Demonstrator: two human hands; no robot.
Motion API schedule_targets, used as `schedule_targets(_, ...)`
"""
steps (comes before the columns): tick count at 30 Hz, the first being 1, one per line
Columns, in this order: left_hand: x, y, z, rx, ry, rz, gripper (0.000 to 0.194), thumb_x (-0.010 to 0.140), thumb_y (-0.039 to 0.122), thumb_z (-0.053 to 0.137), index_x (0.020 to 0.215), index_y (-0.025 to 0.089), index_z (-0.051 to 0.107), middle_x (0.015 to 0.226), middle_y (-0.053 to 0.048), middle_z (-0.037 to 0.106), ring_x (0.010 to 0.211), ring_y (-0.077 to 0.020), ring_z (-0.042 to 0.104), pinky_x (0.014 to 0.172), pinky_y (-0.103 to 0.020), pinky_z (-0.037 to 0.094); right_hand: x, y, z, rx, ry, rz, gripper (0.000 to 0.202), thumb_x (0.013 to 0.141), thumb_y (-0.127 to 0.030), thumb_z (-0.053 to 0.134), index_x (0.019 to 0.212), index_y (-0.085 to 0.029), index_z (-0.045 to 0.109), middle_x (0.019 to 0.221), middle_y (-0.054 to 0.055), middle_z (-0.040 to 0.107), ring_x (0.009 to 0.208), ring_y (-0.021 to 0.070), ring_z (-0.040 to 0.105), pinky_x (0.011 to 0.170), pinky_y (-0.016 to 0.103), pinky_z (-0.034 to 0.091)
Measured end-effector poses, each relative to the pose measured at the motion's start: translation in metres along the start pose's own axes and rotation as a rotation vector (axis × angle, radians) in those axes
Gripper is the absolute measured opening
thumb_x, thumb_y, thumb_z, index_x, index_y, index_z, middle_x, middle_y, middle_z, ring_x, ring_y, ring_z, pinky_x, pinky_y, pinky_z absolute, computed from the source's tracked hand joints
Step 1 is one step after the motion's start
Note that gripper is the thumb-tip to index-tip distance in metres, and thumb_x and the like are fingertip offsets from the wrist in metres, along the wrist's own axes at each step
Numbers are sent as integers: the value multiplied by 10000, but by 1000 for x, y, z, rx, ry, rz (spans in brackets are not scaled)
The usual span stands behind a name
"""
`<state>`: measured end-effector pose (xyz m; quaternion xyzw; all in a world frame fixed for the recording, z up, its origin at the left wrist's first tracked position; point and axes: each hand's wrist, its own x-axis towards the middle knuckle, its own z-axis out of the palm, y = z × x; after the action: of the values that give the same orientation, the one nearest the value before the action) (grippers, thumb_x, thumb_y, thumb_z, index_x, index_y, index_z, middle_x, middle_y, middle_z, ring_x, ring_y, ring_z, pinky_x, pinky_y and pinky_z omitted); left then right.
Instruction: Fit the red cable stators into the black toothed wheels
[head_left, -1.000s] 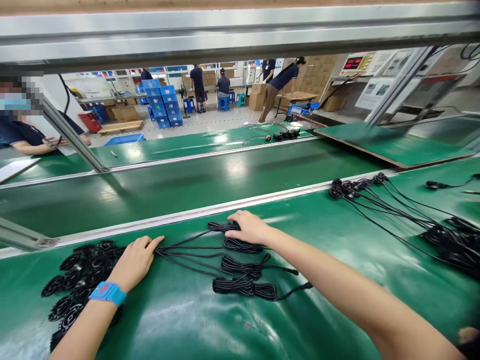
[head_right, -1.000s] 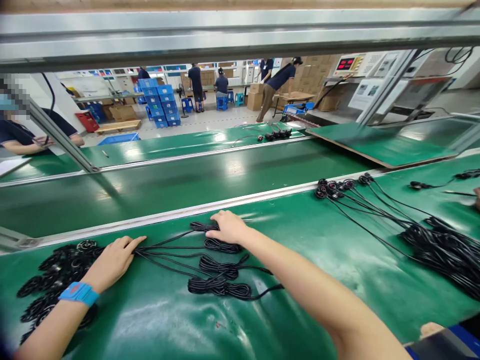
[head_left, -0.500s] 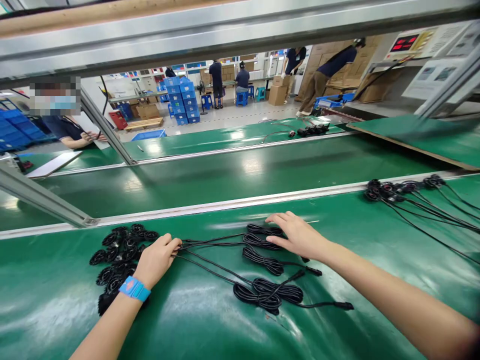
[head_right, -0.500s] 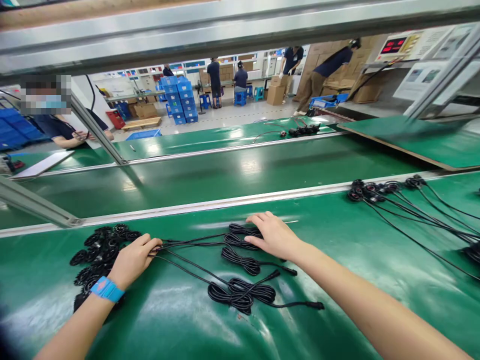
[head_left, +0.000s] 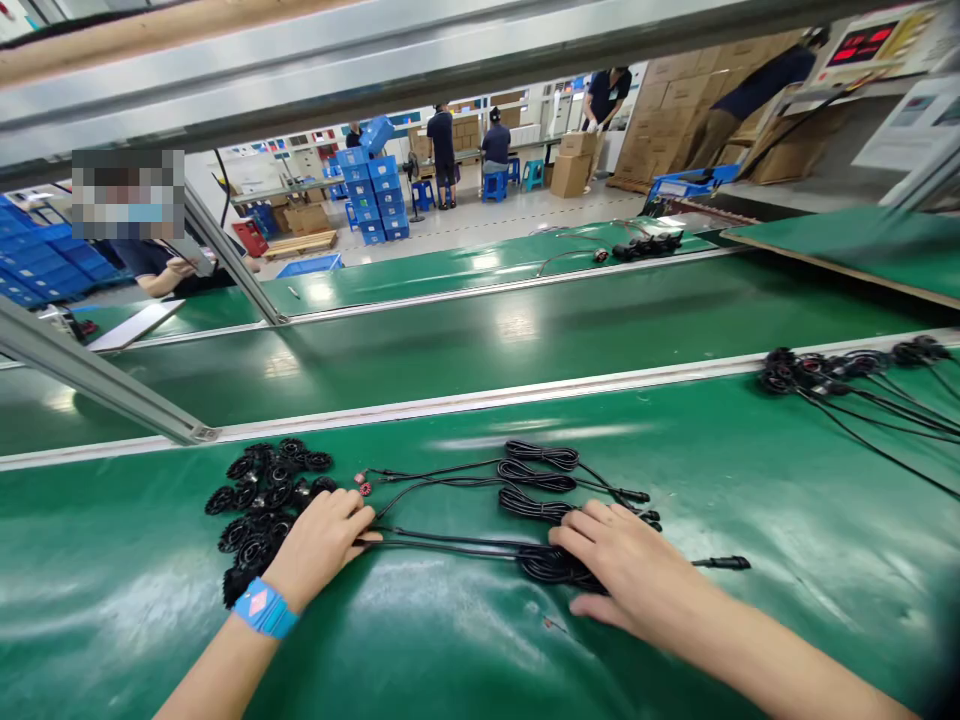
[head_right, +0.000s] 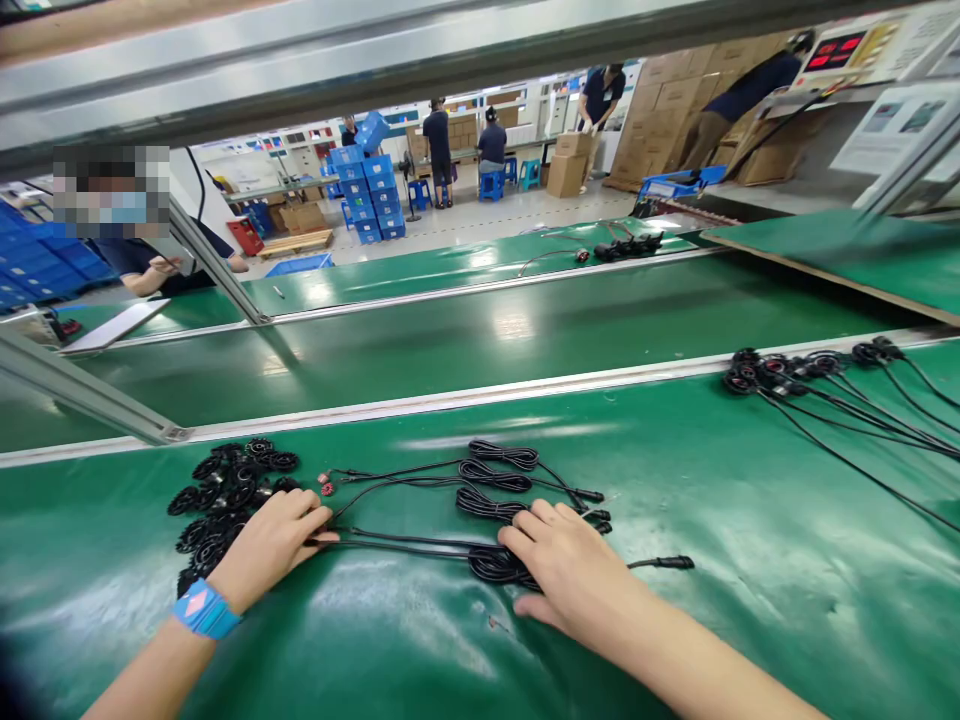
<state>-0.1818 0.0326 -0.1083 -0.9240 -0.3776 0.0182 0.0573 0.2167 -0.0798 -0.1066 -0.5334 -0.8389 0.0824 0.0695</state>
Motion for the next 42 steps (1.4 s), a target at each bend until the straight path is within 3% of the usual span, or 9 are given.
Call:
schedule_targets(4, -6, -2, -9, -81, 17, -48, 426, 901, 621, 651, 1103, 247, 684, 1040, -60, 669, 923, -260, 588, 785, -383, 436, 1, 32, -17, 132, 56, 16, 285, 953, -496, 590, 1136, -297, 682, 1091, 68, 716, 971, 270, 644, 836, 423, 529)
schedule_targets(7, 10, -7, -11, -74, 75, -181, 320, 1055, 425, 448, 1146, 220, 676, 1075, -96, 666, 971, -276, 577, 814, -413, 418, 26, 60, -13, 78, 178, 123, 347, 1000, -439, 470, 1200, -239, 671, 1188, 102, 713, 1061, 300, 628, 953, 481, 491)
schedule_targets(10, 34, -9, -6, -62, 79, -231, 217, 1006, 344, 552, 1006, 202, 715, 1001, -104, 663, 945, -300, 566, 797, -422, 410, 55, 82, 0, 58, 184, 167, 385, 975, -387, 474, 1260, -193, 647, 1209, 124, 715, 1029, 326, 633, 948, 521, 491)
schedule_targets(13, 51, -12, -3, -94, 64, -224, 128, 959, 261, 608, 895, 206, 704, 965, -70, 663, 926, -275, 576, 786, -389, 424, 72, 92, 7, 86, 153, 151, 305, 975, -347, 463, 1105, -208, 701, 1070, 89, 757, 939, 292, 651, 863, 451, 532)
schedule_targets(20, 67, -40, -18, -166, 96, -308, 145, 964, 308, 600, 997, 178, 652, 1015, -94, 665, 969, -283, 594, 840, -400, 437, 65, 73, -2, 106, 190, 122, 318, 1017, -427, 438, 1075, -223, 675, 1065, 100, 709, 976, 284, 615, 881, 455, 501)
schedule_targets(25, 46, -13, -18, -279, -27, -217, 281, 907, 462, 678, 755, 225, 666, 831, -45, 643, 860, -272, 583, 778, -378, 410, 48, 44, 0, 104, 57, 53, 221, 923, -450, 658, 958, -239, 713, 896, 74, 684, 885, 273, 615, 815, 431, 507)
schedule_targets(30, 32, 6, -18, -451, -89, -202, 170, 942, 349, 585, 838, 226, 639, 873, -32, 676, 880, -251, 605, 789, -361, 432, 43, 33, 3, 86, -42, 48, 142, 841, -260, 740, 977, -219, 732, 952, 87, 677, 933, 305, 614, 832, 457, 503)
schedule_targets(35, 47, -9, -29, -616, -63, -225, 324, 1064, 410, 292, 945, 220, 525, 757, 21, 628, 679, -163, 599, 656, -275, 454, 39, 40, -5, 125, -113, 16, 150, 878, -327, 724, 1005, -248, 738, 978, 72, 661, 947, 278, 623, 837, 420, 514)
schedule_targets(42, 81, -42, -12, -609, -101, -211, 345, 985, 491, 559, 1022, 161, 651, 891, -36, 678, 768, -182, 638, 756, -344, 507, 36, 42, -5, 142, -147, 33, 182, 908, -333, 690, 1054, -237, 739, 991, 84, 663, 953, 285, 625, 824, 421, 511)
